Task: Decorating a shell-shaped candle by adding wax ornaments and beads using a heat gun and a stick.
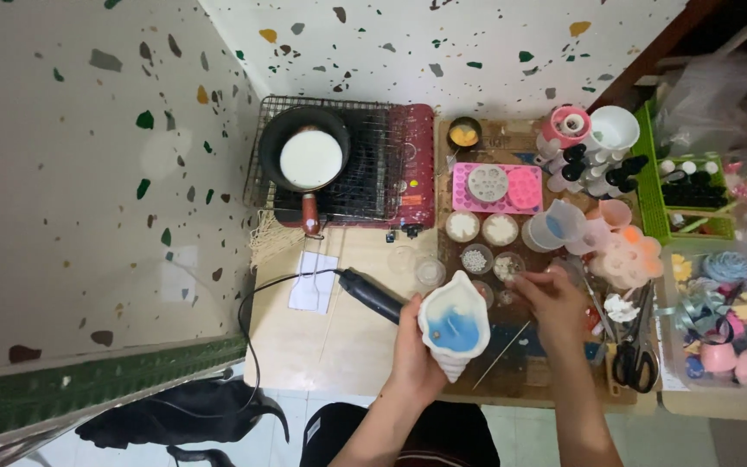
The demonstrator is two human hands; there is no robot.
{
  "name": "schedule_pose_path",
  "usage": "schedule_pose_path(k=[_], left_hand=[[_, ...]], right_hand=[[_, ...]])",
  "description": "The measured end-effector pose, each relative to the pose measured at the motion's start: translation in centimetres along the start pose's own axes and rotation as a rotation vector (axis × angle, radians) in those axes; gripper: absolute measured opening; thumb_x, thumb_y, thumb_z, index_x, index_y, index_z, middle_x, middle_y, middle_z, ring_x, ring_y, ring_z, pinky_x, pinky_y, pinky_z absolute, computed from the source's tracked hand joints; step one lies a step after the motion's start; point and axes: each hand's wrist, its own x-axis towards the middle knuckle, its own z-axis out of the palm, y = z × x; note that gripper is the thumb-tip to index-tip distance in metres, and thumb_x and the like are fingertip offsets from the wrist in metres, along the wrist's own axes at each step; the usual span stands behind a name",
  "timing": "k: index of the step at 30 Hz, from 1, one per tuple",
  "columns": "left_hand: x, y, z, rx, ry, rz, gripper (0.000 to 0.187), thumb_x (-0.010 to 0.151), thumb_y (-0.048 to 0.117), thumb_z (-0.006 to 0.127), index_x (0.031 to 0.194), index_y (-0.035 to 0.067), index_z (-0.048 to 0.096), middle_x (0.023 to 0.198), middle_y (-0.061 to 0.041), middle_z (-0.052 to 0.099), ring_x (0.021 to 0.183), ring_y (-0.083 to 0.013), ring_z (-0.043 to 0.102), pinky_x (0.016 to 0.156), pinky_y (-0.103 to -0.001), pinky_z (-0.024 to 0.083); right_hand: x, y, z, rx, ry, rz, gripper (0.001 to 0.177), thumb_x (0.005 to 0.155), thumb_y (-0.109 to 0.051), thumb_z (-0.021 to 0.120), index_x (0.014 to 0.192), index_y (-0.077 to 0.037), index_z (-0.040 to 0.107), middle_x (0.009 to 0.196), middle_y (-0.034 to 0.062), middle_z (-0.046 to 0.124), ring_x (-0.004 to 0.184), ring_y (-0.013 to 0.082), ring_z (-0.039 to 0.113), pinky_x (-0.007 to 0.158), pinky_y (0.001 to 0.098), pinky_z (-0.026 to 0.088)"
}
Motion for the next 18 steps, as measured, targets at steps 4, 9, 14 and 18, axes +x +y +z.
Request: schedule_pose_path(k=[4, 9, 14, 18], left_hand=[[-0.3, 0.2, 0.0, -0.017, 0.054, -0.048, 0.065, 0.106, 0.049, 0.025, 0.140, 0.005, 0.058, 0.132, -0.010, 0.068, 0.121, -0.0217, 0.065, 0.105, -0.036, 0.050], [-0.4, 0.0, -0.4, -0.004, -0.115, -0.007, 0.066, 0.108, 0.049, 0.024, 0.141, 0.002, 0.057, 0.131, -0.010, 0.068, 0.119, -0.0215, 0.065, 0.104, -0.035, 0.050], [-1.0, 0.0, -0.4, -0.053, -0.044, -0.048, 0.059, 0.108, 0.047, 0.028, 0.135, 0.006, 0.060, 0.126, -0.009, 0.070, 0.116, -0.0216, 0.066, 0.103, -0.037, 0.052], [-0.8, -0.7, -1.7, -0.088, -0.040, -0.055, 0.056, 0.109, 0.048, 0.032, 0.132, 0.006, 0.062, 0.122, -0.009, 0.071, 0.113, -0.0223, 0.067, 0.102, -0.038, 0.052]], right_hand=[[-7.0, -8.8, 2.0, -0.013, 0.021, 0.001, 0.010, 0.093, 0.003, 0.070, 0.102, 0.006, 0.072, 0.099, 0.0156, 0.076, 0.089, 0.0227, 0.075, 0.083, 0.0341, 0.062], [-11.9, -11.2, 1.8, -0.079, -0.038, -0.265, 0.012, 0.087, 0.008, 0.073, 0.099, 0.004, 0.071, 0.108, 0.0149, 0.075, 0.097, 0.0200, 0.074, 0.088, 0.0322, 0.061], [-13.8, -12.5, 2.9, -0.159, -0.204, -0.403, 0.017, 0.080, 0.011, 0.076, 0.090, 0.001, 0.068, 0.111, 0.0150, 0.074, 0.102, 0.0203, 0.071, 0.088, 0.0316, 0.059], [-14.4, -14.5, 4.3, -0.252, -0.371, -0.474, 0.025, 0.077, 0.008, 0.078, 0.089, -0.002, 0.059, 0.106, 0.0114, 0.074, 0.102, 0.0196, 0.069, 0.090, 0.0318, 0.055]])
